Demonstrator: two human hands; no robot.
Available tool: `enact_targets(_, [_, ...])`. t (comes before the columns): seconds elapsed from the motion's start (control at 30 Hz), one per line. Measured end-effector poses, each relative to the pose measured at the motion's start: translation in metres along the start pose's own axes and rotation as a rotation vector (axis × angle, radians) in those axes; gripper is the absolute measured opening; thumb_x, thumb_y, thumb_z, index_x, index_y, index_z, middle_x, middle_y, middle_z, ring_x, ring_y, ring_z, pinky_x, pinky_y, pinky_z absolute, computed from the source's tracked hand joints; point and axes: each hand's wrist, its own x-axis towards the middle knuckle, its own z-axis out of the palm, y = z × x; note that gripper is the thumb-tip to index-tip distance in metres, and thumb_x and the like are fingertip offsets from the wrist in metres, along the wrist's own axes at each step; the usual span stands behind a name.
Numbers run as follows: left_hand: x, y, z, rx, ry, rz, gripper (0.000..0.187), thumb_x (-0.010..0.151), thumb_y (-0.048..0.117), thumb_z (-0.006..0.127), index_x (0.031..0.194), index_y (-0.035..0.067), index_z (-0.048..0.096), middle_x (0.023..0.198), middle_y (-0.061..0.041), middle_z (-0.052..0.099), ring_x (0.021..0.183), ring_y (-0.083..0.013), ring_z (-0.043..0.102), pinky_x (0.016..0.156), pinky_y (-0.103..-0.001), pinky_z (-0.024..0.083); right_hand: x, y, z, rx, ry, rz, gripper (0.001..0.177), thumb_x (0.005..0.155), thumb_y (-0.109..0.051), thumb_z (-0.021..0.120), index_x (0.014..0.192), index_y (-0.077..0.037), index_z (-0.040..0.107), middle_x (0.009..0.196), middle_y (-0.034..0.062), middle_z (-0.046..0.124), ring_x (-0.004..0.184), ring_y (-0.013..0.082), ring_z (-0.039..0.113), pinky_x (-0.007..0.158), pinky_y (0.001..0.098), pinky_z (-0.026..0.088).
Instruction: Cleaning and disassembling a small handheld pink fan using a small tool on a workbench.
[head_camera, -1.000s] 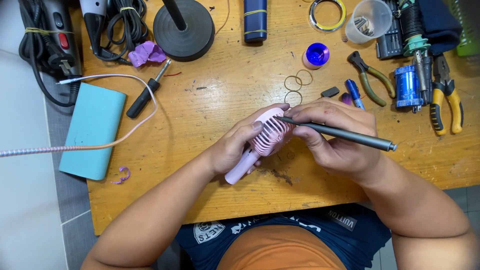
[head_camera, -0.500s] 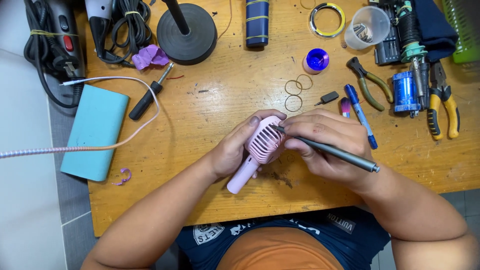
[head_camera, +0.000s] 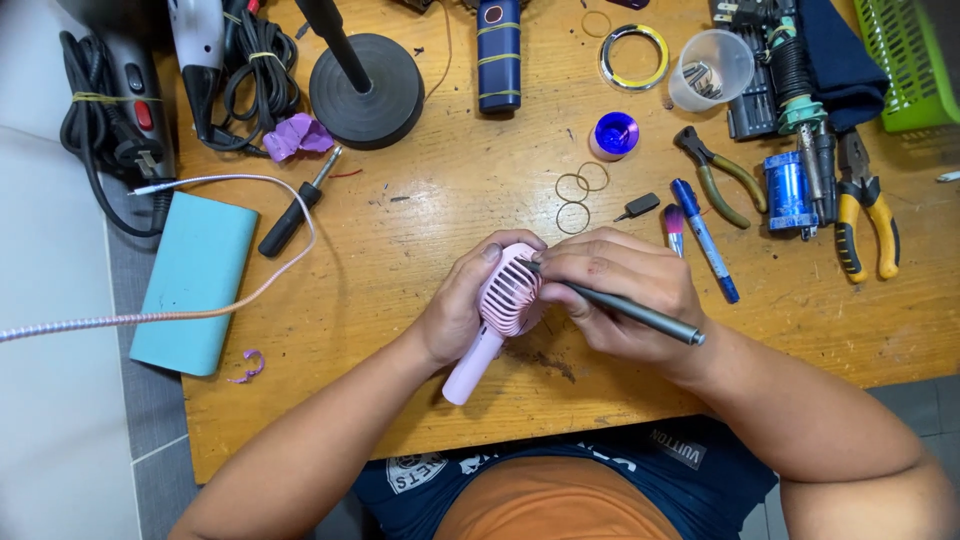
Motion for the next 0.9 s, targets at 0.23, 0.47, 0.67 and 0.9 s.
enact_targets(0.23, [-0.001, 0.007, 0.004, 0.056, 0.032, 0.044, 0.05, 0.115, 0.037, 0.049, 0.141, -0.003, 0.066, 0.09, -0.024, 0.078, 0.069, -0.0208, 0.079, 0.062, -0.036, 0.067, 0.002, -0.003, 0.002, 0.012, 0.003, -0.008, 0.018, 0.111, -0.013, 0.075, 0.105, 0.0, 0.086, 0.095, 0.0184, 0.087, 0.085, 0.0404, 0.087, 0.076, 0.0482, 0.07])
enact_targets(0.47, [-0.001, -0.003, -0.002, 0.031, 0.032, 0.071, 0.047, 0.117, 0.035, 0.048, 0.141, -0.001, 0.066, 0.099, -0.025, 0.075, 0.069, -0.0199, 0.076, 0.061, -0.035, 0.066, -0.001, -0.001, 0.003, 0.017, 0.02, 0.01, 0.017, 0.11, -0.011, 0.075, 0.105, -0.001, 0.087, 0.092, 0.0157, 0.086, 0.084, 0.0392, 0.086, 0.075, 0.0479, 0.069])
enact_targets(0.67, [0.004, 0.009, 0.0, -0.037, -0.01, 0.009, 0.052, 0.116, 0.036, 0.052, 0.149, -0.002, 0.061, 0.11, -0.024, 0.078, 0.085, -0.0197, 0.081, 0.071, -0.035, 0.07, -0.003, 0.01, 0.0, 0.013, 0.036, 0.013, 0.019, 0.11, -0.015, 0.077, 0.103, -0.001, 0.086, 0.095, 0.0171, 0.084, 0.087, 0.0399, 0.085, 0.079, 0.0481, 0.069])
enact_targets(0.9, [-0.001, 0.023, 0.005, -0.165, -0.079, -0.124, 0.058, 0.113, 0.035, 0.06, 0.16, 0.002, 0.051, 0.119, -0.029, 0.08, 0.095, -0.0259, 0.086, 0.079, -0.04, 0.076, -0.001, 0.011, -0.005, 0.051, 0.024, 0.025, 0.021, 0.11, -0.017, 0.077, 0.102, -0.001, 0.086, 0.097, 0.018, 0.084, 0.091, 0.0402, 0.085, 0.08, 0.0489, 0.07])
